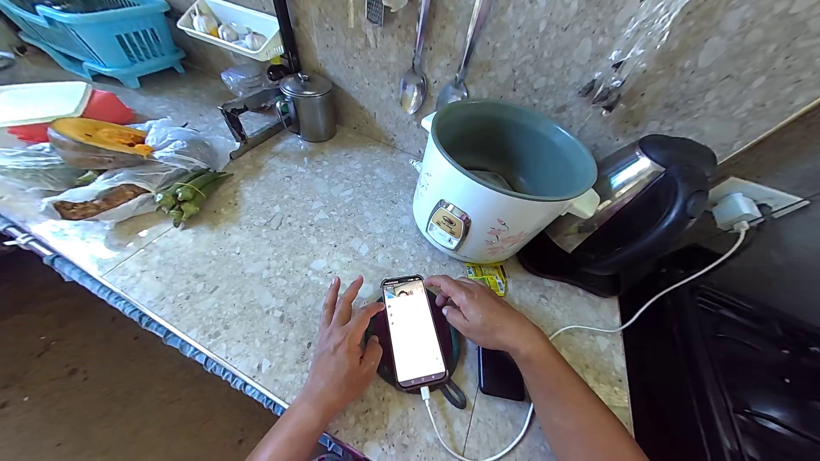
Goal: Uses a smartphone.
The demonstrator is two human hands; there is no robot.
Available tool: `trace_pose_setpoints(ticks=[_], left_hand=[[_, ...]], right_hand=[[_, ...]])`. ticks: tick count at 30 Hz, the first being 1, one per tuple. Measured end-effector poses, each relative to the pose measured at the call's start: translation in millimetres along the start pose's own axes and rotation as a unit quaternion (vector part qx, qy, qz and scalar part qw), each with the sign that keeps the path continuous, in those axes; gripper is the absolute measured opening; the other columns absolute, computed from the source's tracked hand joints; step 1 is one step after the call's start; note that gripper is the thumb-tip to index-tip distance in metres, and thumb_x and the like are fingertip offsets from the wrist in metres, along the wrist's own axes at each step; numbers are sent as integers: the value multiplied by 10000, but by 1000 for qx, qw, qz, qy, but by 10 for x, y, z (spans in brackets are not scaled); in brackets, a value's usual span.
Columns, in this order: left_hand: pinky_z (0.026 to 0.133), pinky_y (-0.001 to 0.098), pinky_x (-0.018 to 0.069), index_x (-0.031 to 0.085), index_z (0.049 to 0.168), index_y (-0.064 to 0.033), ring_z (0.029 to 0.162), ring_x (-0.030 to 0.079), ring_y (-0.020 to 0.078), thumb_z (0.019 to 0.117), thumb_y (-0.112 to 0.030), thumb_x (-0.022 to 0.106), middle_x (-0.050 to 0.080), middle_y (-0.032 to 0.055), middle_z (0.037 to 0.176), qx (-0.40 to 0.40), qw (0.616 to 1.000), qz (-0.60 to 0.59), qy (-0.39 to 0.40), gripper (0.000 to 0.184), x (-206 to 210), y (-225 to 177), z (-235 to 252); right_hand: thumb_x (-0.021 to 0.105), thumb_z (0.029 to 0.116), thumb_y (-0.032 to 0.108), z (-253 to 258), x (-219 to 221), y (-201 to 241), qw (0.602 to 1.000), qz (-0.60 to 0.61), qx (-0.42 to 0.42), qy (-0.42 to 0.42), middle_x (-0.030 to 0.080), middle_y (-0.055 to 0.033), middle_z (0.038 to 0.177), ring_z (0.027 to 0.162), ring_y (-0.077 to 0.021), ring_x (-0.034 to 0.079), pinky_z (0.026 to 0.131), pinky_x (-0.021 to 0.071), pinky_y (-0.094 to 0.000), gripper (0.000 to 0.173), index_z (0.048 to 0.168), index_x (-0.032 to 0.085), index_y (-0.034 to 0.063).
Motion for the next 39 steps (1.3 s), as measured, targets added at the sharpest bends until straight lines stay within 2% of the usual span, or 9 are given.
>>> trace_pose_setpoints(ticks=[39], left_hand=[[1172, 623, 300, 723, 1197, -219, 1527, 218, 449, 802, -186, 578, 417, 110, 1601, -5, 1000, 1, -4, 422, -5, 1, 2]], right_hand=[[485, 1011, 133, 7, 0, 0, 1000, -1, 5, 1, 697, -36, 1185, 1169, -243, 623, 1061, 434, -525, 504, 1509, 489, 208]])
Point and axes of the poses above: each hand's wrist, its own z-axis towards the middle knuckle, its own x-axis out of the palm, y = z × x, the point moved 4 cm from there along z, towards the middle knuckle
